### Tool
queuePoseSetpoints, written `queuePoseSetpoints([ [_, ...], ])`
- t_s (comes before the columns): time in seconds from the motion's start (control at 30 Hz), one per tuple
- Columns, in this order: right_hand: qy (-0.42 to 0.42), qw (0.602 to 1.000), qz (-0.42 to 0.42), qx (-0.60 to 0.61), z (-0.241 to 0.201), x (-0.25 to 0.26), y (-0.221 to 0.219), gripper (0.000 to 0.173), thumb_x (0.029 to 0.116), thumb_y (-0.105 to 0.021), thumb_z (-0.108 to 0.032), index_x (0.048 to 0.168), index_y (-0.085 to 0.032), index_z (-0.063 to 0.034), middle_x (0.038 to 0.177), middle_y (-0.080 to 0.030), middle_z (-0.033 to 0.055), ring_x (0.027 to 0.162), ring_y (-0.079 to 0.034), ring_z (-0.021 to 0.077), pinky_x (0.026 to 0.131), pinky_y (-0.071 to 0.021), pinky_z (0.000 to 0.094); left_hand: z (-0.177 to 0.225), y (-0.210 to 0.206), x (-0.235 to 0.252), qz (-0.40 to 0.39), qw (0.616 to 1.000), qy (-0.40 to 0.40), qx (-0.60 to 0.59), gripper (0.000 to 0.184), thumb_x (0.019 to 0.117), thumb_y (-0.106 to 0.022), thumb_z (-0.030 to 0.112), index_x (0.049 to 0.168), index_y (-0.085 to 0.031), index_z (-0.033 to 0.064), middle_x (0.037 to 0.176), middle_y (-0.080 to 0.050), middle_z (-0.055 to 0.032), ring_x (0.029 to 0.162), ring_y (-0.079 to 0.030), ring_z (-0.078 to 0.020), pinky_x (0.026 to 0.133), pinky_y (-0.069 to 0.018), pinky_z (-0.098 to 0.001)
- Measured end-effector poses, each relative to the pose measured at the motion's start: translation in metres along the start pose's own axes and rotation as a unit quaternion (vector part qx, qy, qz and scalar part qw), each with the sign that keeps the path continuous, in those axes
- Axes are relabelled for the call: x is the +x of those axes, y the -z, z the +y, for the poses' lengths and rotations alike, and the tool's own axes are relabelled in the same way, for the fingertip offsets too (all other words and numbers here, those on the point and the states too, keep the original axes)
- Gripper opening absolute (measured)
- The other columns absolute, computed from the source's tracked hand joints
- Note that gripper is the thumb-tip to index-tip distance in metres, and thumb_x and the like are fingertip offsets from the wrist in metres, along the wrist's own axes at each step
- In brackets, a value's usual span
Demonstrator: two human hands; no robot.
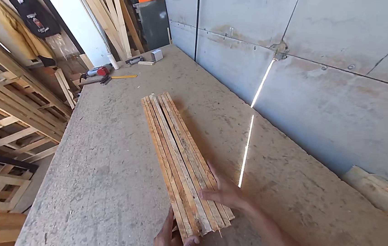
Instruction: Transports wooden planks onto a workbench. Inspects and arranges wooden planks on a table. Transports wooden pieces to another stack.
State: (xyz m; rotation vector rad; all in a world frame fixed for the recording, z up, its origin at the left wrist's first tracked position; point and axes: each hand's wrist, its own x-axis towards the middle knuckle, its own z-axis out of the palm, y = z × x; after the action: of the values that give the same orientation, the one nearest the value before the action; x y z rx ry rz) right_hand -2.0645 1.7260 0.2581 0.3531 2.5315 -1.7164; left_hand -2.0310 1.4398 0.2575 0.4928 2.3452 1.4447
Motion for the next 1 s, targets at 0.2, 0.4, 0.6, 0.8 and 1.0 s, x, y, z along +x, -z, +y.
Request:
queuePoseSetpoints([
  [0.2,-0.011,1.000,-0.006,-0.023,-0.005,-0.001,-0.002,0.132,0.0641,-0.086,-0.060,0.162,-0.020,-0.0016,0.164,-0.034,0.0185,0.152,-0.034,0.0259,0.124,-0.0321,0.0430,0.031,-0.003,0.020,0.070,0.997,0.043,-0.005,0.110,0.0728,-0.086,0.054,0.154,-0.036,-0.0020,0.146,-0.054,-0.0215,0.125,-0.063,-0.0288,0.097,-0.0593,-0.0475],
  [0.4,-0.040,0.999,0.022,-0.028,-0.001,-0.003,-0.009,0.128,0.0669,-0.084,-0.059,0.162,-0.021,-0.0015,0.159,-0.042,0.0191,0.148,-0.041,0.0269,0.121,-0.0356,0.0441,0.037,-0.022,0.064,0.113,0.965,0.041,0.233,0.139,0.0601,-0.079,0.081,0.161,-0.026,0.0007,0.152,-0.048,-0.0210,0.119,-0.066,-0.0318,0.088,-0.0598,-0.0523],
  [0.6,-0.046,0.998,0.023,-0.025,-0.016,-0.057,0.001,0.125,0.0722,-0.085,-0.057,0.167,-0.011,-0.0208,0.162,-0.040,0.0109,0.146,-0.044,0.0256,0.116,-0.0413,0.0547,0.047,-0.026,0.035,0.097,0.981,0.094,0.143,0.135,0.0579,-0.087,0.073,0.163,-0.023,0.0176,0.148,-0.049,-0.0214,0.127,-0.058,-0.0373,0.100,-0.0520,-0.0604],
  [0.8,-0.025,0.999,0.025,-0.026,-0.015,-0.053,0.000,0.135,0.0673,-0.087,-0.064,0.167,-0.008,-0.0182,0.166,-0.034,0.0113,0.149,-0.039,0.0249,0.119,-0.0387,0.0525,0.037,-0.010,0.020,0.077,0.989,0.079,-0.100,0.101,0.0860,-0.079,0.044,0.163,-0.019,0.0184,0.155,-0.045,-0.0128,0.126,-0.061,-0.0268,0.095,-0.0576,-0.0489],
  [1.0,-0.035,0.999,0.024,-0.022,-0.014,-0.051,0.000,0.139,0.0635,-0.088,-0.066,0.167,-0.007,-0.0188,0.163,-0.038,0.0119,0.146,-0.043,0.0255,0.117,-0.0414,0.0538,0.034,0.002,0.022,0.050,0.979,0.089,-0.176,0.069,0.0943,-0.071,0.012,0.155,-0.039,0.0174,0.148,-0.054,-0.0077,0.114,-0.068,-0.0263,0.091,-0.0617,-0.0466],
])
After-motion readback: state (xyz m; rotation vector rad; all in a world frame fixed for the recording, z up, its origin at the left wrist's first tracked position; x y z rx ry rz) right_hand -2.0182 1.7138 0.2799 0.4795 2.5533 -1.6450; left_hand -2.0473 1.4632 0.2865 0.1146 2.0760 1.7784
